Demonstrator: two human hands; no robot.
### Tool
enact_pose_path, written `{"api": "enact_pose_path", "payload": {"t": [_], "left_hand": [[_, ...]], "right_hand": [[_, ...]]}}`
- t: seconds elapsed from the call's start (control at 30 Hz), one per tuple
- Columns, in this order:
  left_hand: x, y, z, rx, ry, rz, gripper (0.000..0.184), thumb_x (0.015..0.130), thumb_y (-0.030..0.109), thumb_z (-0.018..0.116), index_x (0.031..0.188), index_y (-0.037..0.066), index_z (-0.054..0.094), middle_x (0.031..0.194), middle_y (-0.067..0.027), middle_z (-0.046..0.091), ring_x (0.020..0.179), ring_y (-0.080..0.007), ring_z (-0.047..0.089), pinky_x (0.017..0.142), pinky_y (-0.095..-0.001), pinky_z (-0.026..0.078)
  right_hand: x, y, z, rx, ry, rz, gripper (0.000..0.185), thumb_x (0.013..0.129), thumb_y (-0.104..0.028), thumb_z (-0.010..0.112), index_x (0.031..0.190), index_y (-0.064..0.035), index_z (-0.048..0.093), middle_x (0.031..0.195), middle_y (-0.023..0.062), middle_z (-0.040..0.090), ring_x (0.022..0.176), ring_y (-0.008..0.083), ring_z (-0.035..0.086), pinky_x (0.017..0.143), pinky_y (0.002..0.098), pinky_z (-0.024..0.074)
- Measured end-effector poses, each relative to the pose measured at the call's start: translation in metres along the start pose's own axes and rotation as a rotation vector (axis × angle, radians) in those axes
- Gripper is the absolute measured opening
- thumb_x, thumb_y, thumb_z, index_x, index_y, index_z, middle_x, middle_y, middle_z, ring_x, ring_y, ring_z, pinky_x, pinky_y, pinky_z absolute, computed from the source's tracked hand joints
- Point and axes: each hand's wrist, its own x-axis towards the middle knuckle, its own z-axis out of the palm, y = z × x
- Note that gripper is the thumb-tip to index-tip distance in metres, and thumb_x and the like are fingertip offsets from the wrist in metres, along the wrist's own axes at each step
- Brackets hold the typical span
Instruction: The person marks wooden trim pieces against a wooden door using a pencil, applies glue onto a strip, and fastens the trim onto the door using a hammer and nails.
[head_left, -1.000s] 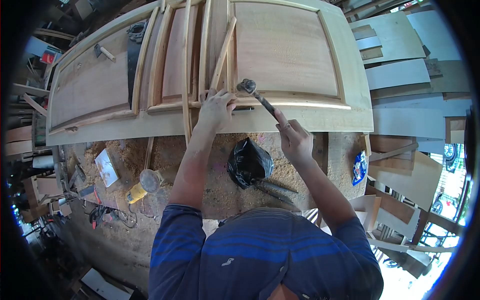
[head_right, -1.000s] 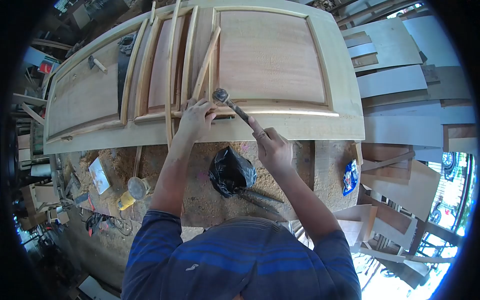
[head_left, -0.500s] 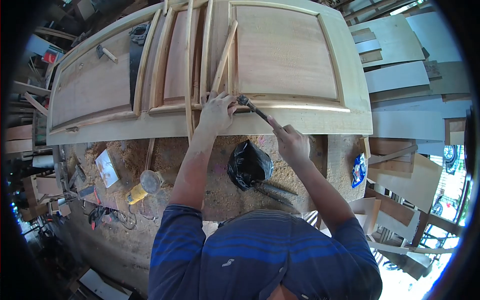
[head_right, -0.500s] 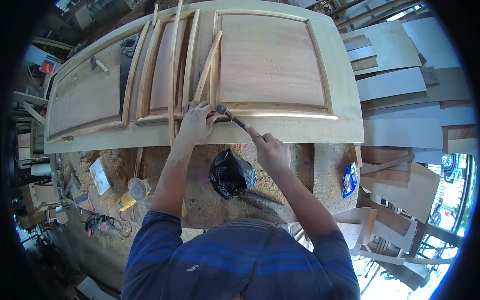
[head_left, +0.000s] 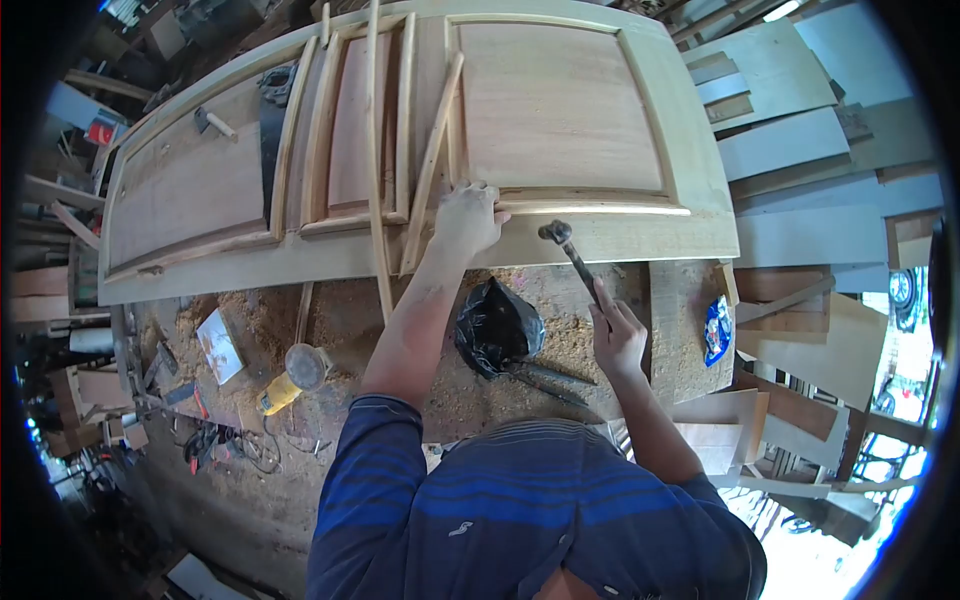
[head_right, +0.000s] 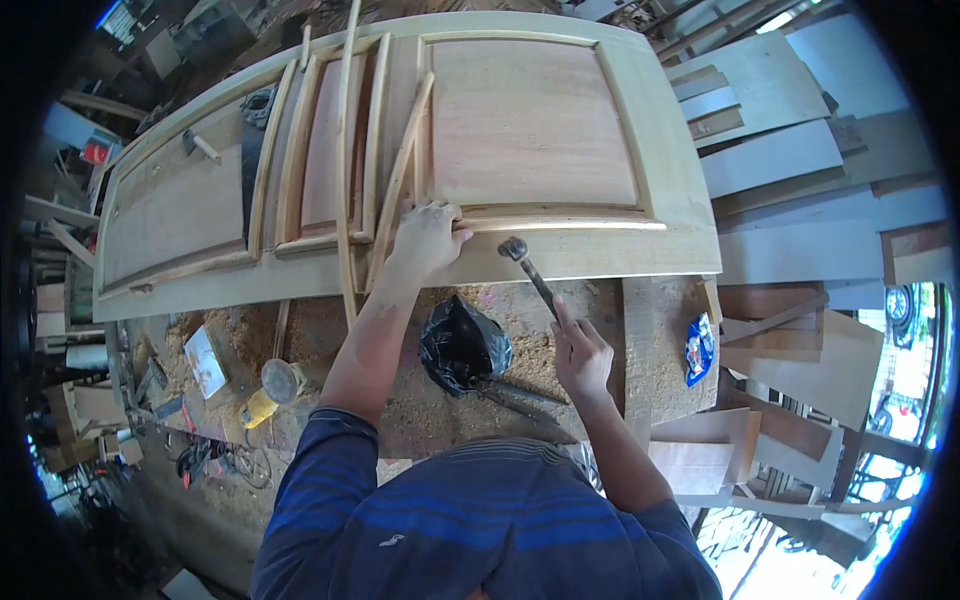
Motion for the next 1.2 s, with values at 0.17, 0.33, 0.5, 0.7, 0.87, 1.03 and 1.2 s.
{"api": "enact_pose_path", "payload": {"t": [0.17, 0.33, 0.5, 0.7, 0.87, 1.03, 1.2], "left_hand": [[0.014, 0.034, 0.02, 0.01, 0.052, 0.076, 0.032, 0.093, 0.035, 0.082, 0.108, 0.007, 0.079, 0.115, -0.0122, 0.076, 0.119, -0.0347, 0.068, 0.103, -0.0524, 0.053], [0.04, 0.069, 0.038, -0.07, -0.012, 0.135, 0.033, 0.093, 0.034, 0.082, 0.108, 0.004, 0.077, 0.115, -0.0168, 0.076, 0.117, -0.0373, 0.069, 0.102, -0.0498, 0.055], [0.066, 0.118, 0.049, -0.059, -0.108, 0.145, 0.037, 0.095, 0.035, 0.081, 0.115, 0.004, 0.077, 0.121, -0.0184, 0.076, 0.119, -0.0373, 0.07, 0.104, -0.0501, 0.055], [0.093, 0.168, 0.066, -0.043, -0.176, 0.139, 0.037, 0.095, 0.034, 0.081, 0.114, 0.003, 0.075, 0.121, -0.0213, 0.075, 0.119, -0.0395, 0.07, 0.104, -0.0497, 0.055], [0.104, 0.2, 0.077, -0.039, -0.165, 0.159, 0.033, 0.095, 0.031, 0.082, 0.112, 0.004, 0.075, 0.118, -0.0198, 0.076, 0.115, -0.039, 0.071, 0.101, -0.0502, 0.055], [0.116, 0.23, 0.096, -0.082, -0.102, 0.24, 0.03, 0.094, 0.027, 0.082, 0.11, 0.003, 0.075, 0.111, -0.0188, 0.076, 0.109, -0.0386, 0.072, 0.097, -0.0498, 0.056], [0.125, 0.255, 0.119, -0.128, -0.016, 0.231, 0.027, 0.092, 0.027, 0.083, 0.108, 0.006, 0.076, 0.112, -0.0162, 0.076, 0.11, -0.0376, 0.071, 0.098, -0.049, 0.056]], "right_hand": [[-0.055, 0.021, -0.037, -0.094, 0.004, 0.135, 0.053, 0.097, -0.005, 0.074, 0.148, -0.0171, 0.07, 0.077, 0.0147, 0.063, 0.062, 0.0315, 0.062, 0.061, 0.0442, 0.0513], [-0.102, 0.036, -0.053, -0.149, 0.01, 0.24, 0.051, 0.097, -0.014, 0.075, 0.146, -0.0255, 0.072, 0.081, 0.0101, 0.067, 0.066, 0.0336, 0.067, 0.061, 0.0465, 0.0543], [-0.129, 0.051, -0.055, -0.112, 0.017, 0.277, 0.051, 0.097, -0.018, 0.077, 0.146, -0.0275, 0.071, 0.083, 0.0097, 0.069, 0.07, 0.0344, 0.07, 0.063, 0.0482, 0.0561], [-0.132, 0.091, -0.054, -0.026, -0.054, 0.254, 0.052, 0.097, -0.021, 0.076, 0.147, -0.0279, 0.07, 0.078, 0.0082, 0.066, 0.064, 0.0321, 0.068, 0.057, 0.0479, 0.055], [-0.131, 0.119, -0.06, 0.078, -0.104, 0.243, 0.059, 0.094, -0.015, 0.074, 0.151, -0.0273, 0.066, 0.082, 0.0086, 0.069, 0.067, 0.0316, 0.071, 0.058, 0.0475, 0.0576], [-0.125, 0.127, -0.063, 0.19, -0.106, 0.209, 0.058, 0.094, -0.015, 0.073, 0.151, -0.0237, 0.066, 0.087, 0.0089, 0.073, 0.071, 0.0315, 0.073, 0.061, 0.0469, 0.0591], [-0.126, 0.132, -0.06, 0.221, -0.134, 0.189, 0.056, 0.093, -0.014, 0.073, 0.149, -0.0211, 0.067, 0.089, 0.0093, 0.074, 0.073, 0.0321, 0.073, 0.062, 0.0468, 0.0595]]}}
